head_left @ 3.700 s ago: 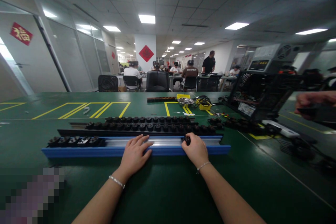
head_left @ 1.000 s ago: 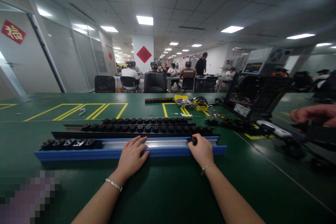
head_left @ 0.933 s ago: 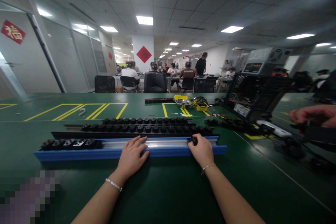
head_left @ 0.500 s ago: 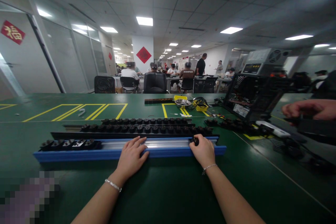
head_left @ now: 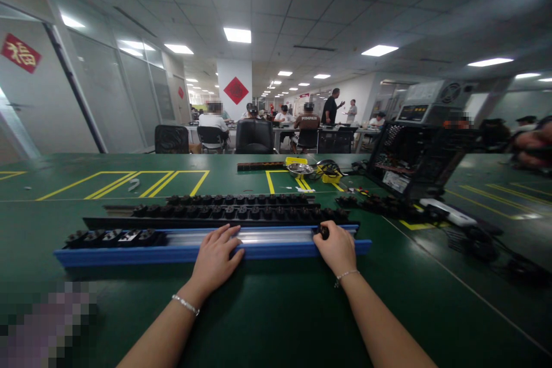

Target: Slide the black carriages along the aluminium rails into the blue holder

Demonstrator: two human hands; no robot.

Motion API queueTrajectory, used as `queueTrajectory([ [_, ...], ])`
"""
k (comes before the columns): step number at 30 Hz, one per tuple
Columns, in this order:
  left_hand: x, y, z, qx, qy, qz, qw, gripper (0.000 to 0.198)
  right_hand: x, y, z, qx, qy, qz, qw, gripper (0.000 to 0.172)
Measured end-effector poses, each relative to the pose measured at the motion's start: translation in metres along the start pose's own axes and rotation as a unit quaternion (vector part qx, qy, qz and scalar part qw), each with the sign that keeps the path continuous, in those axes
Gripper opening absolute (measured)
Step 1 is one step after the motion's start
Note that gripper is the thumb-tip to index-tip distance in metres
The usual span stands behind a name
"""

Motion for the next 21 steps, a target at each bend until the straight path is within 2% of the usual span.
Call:
queueTrajectory([
  [7, 0.001, 0.0, -0.002, 0.003, 0.003, 0.001, 1.0, 0.022, 0.003, 0.004, -0.012, -0.01, -0.016, -0.004, 1.0, 0.026],
  [21, 0.0, 0.0, -0.001, 0.005, 0.014, 0.005, 1.0, 0.022, 0.003, 0.005, -0.015, -0.014, -0.014, 0.004, 1.0, 0.027],
])
Point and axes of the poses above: each hand's wrist, its own y-axis towards the middle knuckle, its own x-axis out of the back of the hand, z = x × y, the point moved 8 cm from there along y, towards the middle knuckle, and after that the axes turned 10 degrees about -y, right-handed, at the moved point
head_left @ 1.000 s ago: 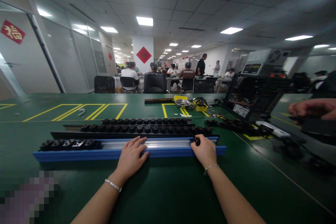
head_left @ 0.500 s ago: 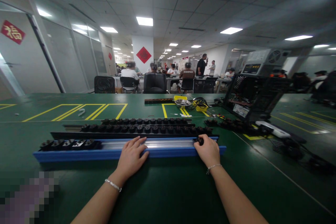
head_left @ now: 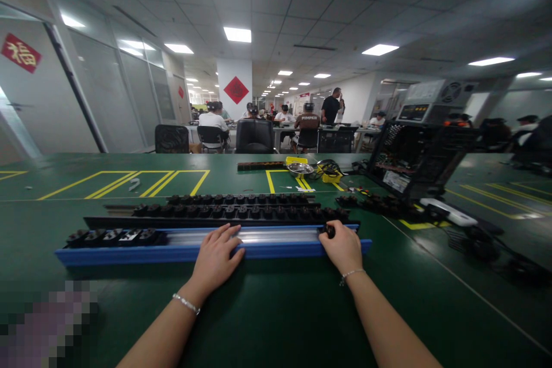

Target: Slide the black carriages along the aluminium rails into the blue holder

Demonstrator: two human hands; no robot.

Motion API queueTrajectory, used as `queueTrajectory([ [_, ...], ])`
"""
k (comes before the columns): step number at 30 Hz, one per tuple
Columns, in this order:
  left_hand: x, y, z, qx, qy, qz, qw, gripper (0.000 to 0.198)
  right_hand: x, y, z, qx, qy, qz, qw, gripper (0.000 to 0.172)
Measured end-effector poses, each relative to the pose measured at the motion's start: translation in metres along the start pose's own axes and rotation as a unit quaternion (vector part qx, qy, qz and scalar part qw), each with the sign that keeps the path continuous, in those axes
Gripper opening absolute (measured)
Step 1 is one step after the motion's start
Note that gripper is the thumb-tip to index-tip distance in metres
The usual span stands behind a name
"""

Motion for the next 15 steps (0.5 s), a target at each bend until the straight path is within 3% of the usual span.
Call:
queueTrajectory([
  [7, 0.0, 0.0, 0.0, -0.003, 0.0, -0.001, 1.0, 0.022, -0.001, 0.006, -0.015, -0.01, -0.021, -0.008, 1.0, 0.029],
  [15, -0.001, 0.0, 0.001, -0.002, 0.001, -0.006, 1.0, 0.021, -0.001, 0.006, -0.014, -0.01, -0.024, 0.001, 1.0, 0.029],
])
Point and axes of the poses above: each hand's wrist, its own y-axis towards the middle knuckle, its own x-axis out of the back of the hand, z = x × y, the point moved 8 cm from there along y, towards the middle knuckle, and after that the axes turned 10 degrees about -y, right-handed, at the moved point
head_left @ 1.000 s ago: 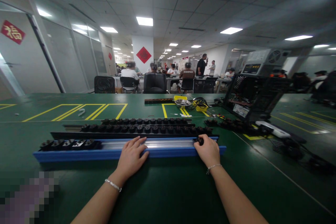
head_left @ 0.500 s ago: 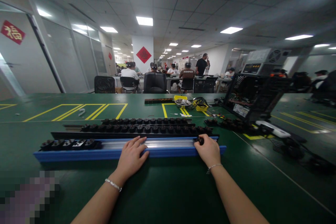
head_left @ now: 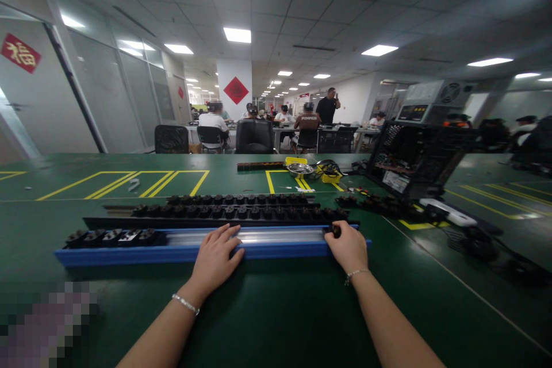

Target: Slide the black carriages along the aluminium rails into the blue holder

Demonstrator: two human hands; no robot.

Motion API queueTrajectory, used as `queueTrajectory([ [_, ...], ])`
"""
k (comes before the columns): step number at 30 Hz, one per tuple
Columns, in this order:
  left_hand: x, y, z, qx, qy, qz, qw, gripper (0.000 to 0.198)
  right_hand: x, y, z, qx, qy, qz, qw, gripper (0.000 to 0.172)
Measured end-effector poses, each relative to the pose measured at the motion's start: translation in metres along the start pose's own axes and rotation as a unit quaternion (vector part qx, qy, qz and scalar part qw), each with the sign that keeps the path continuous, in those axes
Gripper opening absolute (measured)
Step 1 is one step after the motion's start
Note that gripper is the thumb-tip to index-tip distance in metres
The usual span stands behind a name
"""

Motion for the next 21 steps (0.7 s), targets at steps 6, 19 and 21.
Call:
queueTrajectory([
  [6, 0.0, 0.0, 0.0, -0.003, -0.003, -0.001, 1.0, 0.022, 0.002, 0.001, -0.005, -0.017, -0.003, 0.007, 1.0, 0.031],
  [19, 0.0, 0.0, 0.0, 0.001, -0.001, 0.004, 1.0, 0.021, 0.003, 0.002, -0.014, -0.04, -0.007, 0.011, 0.999, 0.033],
  [21, 0.0, 0.0, 0.0, 0.001, -0.001, 0.005, 1.0, 0.021, 0.002, 0.003, -0.015, -0.043, -0.008, 0.011, 0.999, 0.033],
])
Point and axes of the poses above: each hand's wrist, its own y-axis towards the middle knuckle, its own x-axis out of the back of the hand, z = x × y, the point moved 8 cm from there along y, towards the middle knuckle, and after that the axes turned 10 degrees about -y, right-handed, at the moved point
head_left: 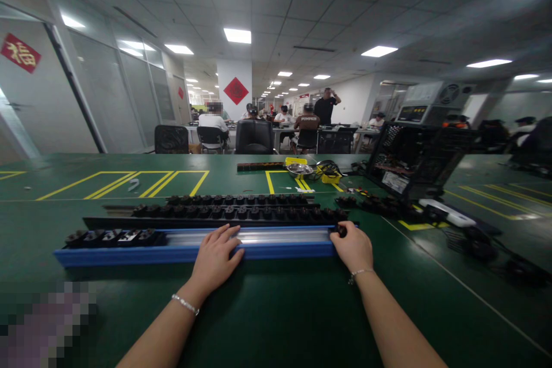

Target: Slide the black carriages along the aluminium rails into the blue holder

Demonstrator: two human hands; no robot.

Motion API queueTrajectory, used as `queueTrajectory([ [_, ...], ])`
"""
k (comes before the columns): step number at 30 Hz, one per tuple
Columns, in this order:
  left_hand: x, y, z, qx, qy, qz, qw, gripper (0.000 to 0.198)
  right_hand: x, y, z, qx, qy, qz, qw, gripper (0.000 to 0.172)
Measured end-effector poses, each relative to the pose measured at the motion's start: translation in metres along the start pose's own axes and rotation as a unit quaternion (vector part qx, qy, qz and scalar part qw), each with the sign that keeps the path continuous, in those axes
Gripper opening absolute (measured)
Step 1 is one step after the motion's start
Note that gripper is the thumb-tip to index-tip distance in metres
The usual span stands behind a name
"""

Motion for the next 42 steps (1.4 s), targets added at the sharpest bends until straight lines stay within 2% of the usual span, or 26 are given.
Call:
queueTrajectory([
  [20, 0.001, 0.0, 0.0, -0.002, -0.013, -0.005, 1.0, 0.021, -0.003, 0.002, -0.006, -0.014, 0.013, 0.027, 0.999, 0.037],
  [29, -0.001, 0.0, 0.001, 0.002, -0.006, -0.004, 1.0, 0.021, -0.002, 0.006, -0.011, -0.002, 0.002, -0.001, 1.0, 0.035],
  [42, 0.001, 0.0, -0.001, 0.001, -0.01, -0.004, 1.0, 0.021, -0.002, 0.006, -0.015, -0.014, 0.007, 0.006, 1.0, 0.036],
])
Point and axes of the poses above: each hand's wrist, its own y-axis towards the middle knuckle, its own x-axis out of the back of the hand, z = x × y, the point moved 8 cm from there along y, towards the middle knuckle, and after that the axes turned 10 degrees about -y, right-handed, at the moved point
